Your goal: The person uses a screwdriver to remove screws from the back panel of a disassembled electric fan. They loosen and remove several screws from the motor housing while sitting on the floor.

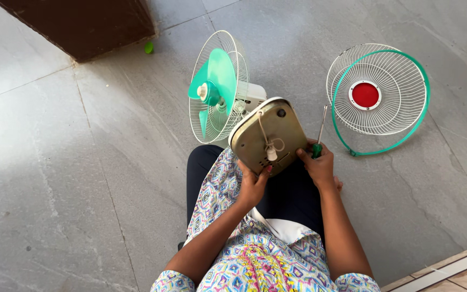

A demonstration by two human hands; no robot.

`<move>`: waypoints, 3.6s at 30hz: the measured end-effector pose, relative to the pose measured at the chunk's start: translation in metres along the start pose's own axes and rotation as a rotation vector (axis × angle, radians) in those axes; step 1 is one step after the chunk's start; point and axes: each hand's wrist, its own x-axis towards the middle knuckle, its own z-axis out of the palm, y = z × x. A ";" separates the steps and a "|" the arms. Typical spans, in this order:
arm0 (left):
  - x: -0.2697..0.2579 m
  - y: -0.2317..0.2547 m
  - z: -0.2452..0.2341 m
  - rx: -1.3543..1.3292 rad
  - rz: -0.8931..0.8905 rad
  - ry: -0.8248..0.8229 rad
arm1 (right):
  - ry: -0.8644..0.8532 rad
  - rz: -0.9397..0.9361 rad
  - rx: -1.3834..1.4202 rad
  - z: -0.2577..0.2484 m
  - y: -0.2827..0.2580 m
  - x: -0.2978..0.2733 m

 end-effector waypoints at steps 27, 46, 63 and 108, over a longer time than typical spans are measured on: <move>0.011 0.110 -0.015 0.437 0.531 0.170 | -0.085 0.058 0.015 -0.036 0.013 0.009; 0.091 0.220 -0.002 0.857 0.387 -0.309 | 0.044 -0.482 -0.592 -0.084 -0.133 -0.073; 0.091 0.212 -0.003 0.846 0.422 -0.281 | 0.070 -0.911 -1.180 -0.068 -0.225 -0.070; 0.088 0.211 -0.005 0.896 0.430 -0.275 | -0.094 -1.101 -2.048 -0.040 -0.278 -0.061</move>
